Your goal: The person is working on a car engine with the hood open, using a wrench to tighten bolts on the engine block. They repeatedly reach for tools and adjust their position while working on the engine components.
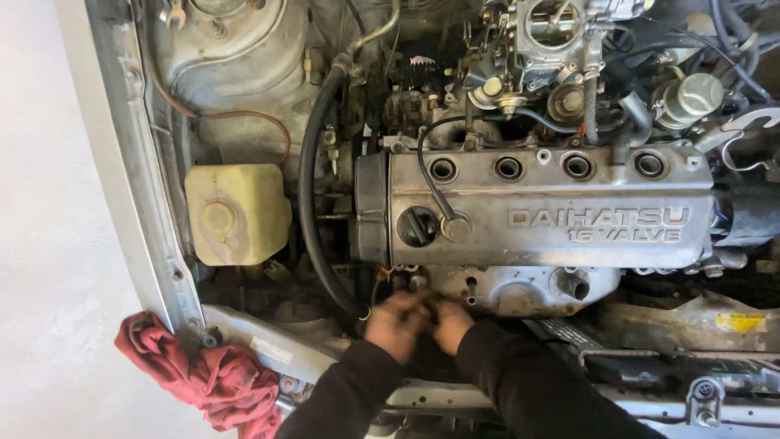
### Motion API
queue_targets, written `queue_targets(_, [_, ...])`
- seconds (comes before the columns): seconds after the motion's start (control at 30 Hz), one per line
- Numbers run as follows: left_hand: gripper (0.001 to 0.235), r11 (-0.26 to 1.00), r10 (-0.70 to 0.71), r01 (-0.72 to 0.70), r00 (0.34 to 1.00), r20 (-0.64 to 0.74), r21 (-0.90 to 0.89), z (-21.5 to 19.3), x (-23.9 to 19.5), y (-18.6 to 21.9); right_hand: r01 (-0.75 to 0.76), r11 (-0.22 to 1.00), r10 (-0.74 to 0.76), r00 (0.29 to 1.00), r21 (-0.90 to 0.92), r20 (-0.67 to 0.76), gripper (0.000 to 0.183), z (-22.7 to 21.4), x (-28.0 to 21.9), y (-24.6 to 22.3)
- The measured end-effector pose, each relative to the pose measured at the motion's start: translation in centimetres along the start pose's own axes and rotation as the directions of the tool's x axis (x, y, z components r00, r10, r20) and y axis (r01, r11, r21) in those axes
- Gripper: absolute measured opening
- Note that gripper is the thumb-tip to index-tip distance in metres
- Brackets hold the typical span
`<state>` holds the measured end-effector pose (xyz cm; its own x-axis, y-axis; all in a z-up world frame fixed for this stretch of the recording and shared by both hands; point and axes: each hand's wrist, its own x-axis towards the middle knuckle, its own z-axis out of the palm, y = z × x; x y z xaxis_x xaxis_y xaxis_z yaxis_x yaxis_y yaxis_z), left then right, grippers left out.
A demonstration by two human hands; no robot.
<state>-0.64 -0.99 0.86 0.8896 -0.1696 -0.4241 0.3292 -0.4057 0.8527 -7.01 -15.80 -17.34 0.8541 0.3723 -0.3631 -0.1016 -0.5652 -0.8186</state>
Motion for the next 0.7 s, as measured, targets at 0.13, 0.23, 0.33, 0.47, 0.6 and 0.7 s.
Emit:
queue_targets(0.13, [0.033,0.859,0.292,-0.318,0.948,0.127,0.402,2.0,-0.9,3.1,0.142,0.921,-0.209,0.966,-0.362,-0.152,0.039,-0.3,-1.7,2.0])
queue_targets(0.23, [0.025,0.959,0.143,-0.085,0.969,-0.203,0.272,1.1,-2.7,2.0,0.04,0.993,-0.029,0.994,0.113,-0.103,0.041,-7.7,-3.4,-5.4])
queue_targets(0.33, [0.054,0.889,0.128,0.075,0.907,-0.401,0.453,0.1,-2.6,3.0,0.008,0.988,0.003,0.998,0.157,-0.066,0.035,-10.9,-3.6,-10.3])
queue_targets(0.47, [0.042,0.946,-0.299,0.307,0.951,-0.084,0.108,1.2,-1.4,0.8,-0.026,0.988,0.043,0.993,0.152,-0.112,0.029,-11.8,-4.9,-12.7])
queue_targets(0.6, [0.034,0.905,-0.229,0.223,0.973,0.025,-0.363,1.9,-1.6,0.9,-0.043,0.984,0.062,0.992,0.173,-0.106,0.031,-15.1,-7.2,-14.8])
queue_targets(0.7, [0.039,0.93,-0.256,0.252,0.966,0.022,-0.266,2.4,-2.6,1.7,0.015,0.979,0.009,0.993,0.202,-0.118,0.035,-17.2,-10.5,-14.7])
